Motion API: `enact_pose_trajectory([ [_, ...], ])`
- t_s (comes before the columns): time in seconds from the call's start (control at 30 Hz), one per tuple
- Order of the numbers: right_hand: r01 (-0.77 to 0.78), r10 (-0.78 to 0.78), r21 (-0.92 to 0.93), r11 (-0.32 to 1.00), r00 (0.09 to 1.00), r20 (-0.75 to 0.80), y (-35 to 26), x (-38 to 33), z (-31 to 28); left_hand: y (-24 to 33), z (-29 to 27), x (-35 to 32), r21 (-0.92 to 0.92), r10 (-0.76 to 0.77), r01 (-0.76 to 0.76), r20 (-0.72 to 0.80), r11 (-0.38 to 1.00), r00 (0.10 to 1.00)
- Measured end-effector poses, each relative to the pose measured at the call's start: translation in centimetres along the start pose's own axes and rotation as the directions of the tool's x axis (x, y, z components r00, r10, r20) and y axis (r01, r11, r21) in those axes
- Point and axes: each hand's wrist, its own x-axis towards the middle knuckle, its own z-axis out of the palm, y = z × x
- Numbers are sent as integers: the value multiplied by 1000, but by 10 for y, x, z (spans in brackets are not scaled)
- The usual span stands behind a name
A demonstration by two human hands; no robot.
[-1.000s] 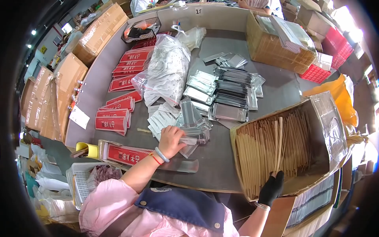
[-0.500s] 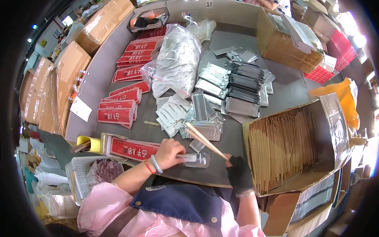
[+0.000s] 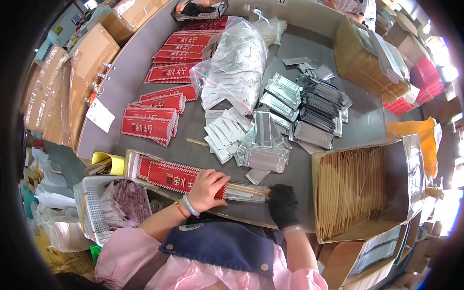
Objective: Placing individual pairs of wooden chopsticks into plastic sleeves and organizing them for shipment.
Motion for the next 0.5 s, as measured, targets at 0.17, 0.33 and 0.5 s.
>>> enact_pose_trajectory([
  [0.17, -287, 284, 260, 922, 957, 49, -20, -4, 31, 1, 10, 3, 25, 71, -72, 48, 997, 996],
  [0.33, -292, 216, 366, 884, 948, 235, -56, 19, 32, 0, 12, 14, 18, 133, -134, 71, 991, 989],
  [0.5, 17, -3, -51, 999, 964, 266, -50, 27, 1, 22, -22, 32, 172, 207, -293, 393, 940, 896],
])
